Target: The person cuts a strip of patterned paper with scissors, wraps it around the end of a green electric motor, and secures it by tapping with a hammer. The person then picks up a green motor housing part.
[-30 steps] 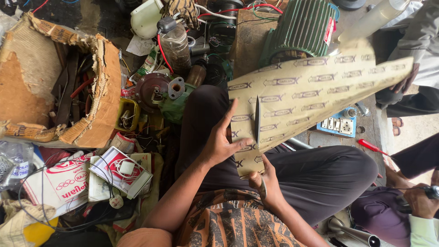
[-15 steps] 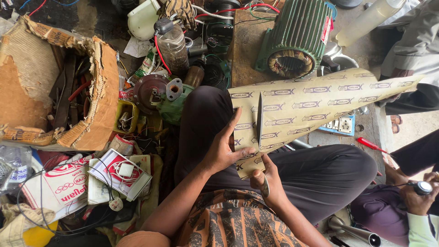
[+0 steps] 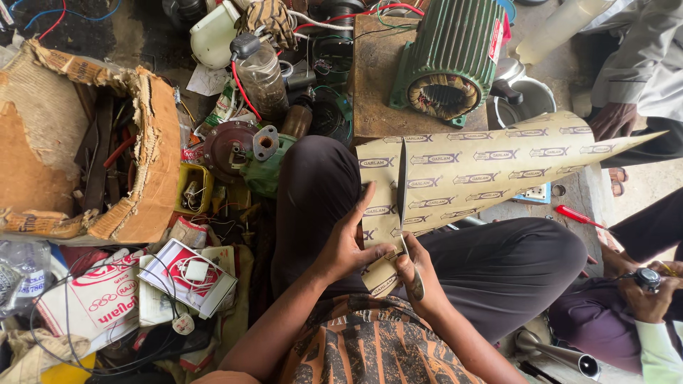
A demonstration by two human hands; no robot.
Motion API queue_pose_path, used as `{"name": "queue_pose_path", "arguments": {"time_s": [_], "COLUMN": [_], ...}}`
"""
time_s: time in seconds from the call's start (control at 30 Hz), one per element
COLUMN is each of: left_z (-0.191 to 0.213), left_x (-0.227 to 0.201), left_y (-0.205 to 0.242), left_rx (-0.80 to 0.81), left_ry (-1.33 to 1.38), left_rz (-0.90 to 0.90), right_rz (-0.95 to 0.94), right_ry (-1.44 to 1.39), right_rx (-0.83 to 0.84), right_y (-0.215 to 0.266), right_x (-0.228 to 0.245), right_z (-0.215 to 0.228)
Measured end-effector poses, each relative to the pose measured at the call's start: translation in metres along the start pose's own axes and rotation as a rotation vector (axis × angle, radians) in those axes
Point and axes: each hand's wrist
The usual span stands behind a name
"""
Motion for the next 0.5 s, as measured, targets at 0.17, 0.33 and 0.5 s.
{"name": "queue_pose_path", "arguments": {"time_s": [0.17,0.33,0.5], "left_z": [-0.001,0.008,0.021], "left_x": [0.000,-0.006,-0.010], "left_y": [0.002,-0.015,-0.052], "left_rx": [-0.016,-0.064,-0.078], "left_ry": [-0.054,-0.025,-0.014], "left_rz": [-0.020,-0.060,-0.196], "right_rz": [0.021,0.019,0.192], "right_ry": [-0.009,-0.044,0.030], "right_rx": [0.001,-0.002,0.009], "right_y": [0.000,-0.001,-0.001], "right_x": [-0.012,-0.028,-0.027], "right_z": [0.000,0.002,-0.006]}}
Point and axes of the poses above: each hand's wrist, its own y-axis away from the middle knuckle, its own z-axis out of the back of the hand, x = y × z, and after that the axes turned 10 degrees about y, right-handed
